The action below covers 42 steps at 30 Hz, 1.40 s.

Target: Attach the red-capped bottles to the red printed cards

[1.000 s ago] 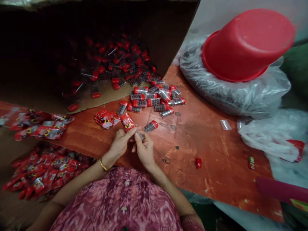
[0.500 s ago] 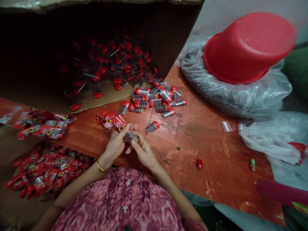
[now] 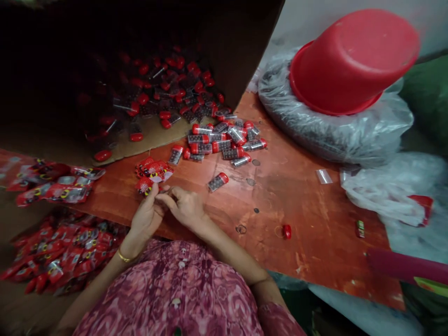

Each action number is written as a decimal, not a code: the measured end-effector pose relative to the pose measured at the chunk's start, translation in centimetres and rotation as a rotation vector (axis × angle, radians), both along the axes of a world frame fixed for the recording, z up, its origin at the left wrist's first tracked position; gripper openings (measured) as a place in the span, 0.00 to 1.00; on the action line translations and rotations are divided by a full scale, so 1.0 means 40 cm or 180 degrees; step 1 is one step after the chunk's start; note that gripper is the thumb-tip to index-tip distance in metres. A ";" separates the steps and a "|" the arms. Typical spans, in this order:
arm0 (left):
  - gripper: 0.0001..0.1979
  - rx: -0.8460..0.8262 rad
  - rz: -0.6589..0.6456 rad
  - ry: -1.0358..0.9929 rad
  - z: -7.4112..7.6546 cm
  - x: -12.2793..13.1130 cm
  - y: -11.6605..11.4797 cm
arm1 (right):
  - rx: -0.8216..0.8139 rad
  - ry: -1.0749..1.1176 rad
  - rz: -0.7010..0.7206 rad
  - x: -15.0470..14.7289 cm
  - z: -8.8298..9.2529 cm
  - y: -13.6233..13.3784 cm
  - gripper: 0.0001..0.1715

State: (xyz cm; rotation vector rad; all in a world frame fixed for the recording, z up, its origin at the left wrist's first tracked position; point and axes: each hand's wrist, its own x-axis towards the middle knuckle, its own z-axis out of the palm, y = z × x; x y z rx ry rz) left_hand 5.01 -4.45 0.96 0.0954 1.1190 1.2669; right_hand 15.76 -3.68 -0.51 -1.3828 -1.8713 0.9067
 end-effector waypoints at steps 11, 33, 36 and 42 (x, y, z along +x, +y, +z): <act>0.29 0.0109 0.0383 0.1092 0.016 -0.202 0.049 | 0.1416 -0.1946 -0.1040 0.211 -0.072 0.031 0.16; 0.13 0.1369 -0.0686 0.5861 -0.040 -0.071 0.076 | 0.0399 0.0818 -0.0695 0.101 -0.044 0.004 0.12; 0.12 0.1541 -0.0763 0.5727 -0.030 -0.045 0.077 | -0.0515 0.1760 -0.0617 0.019 -0.037 0.039 0.22; 0.21 0.1356 -0.0664 0.4043 -0.025 -0.024 0.081 | -0.0835 0.2227 -0.0758 -0.014 -0.019 0.083 0.21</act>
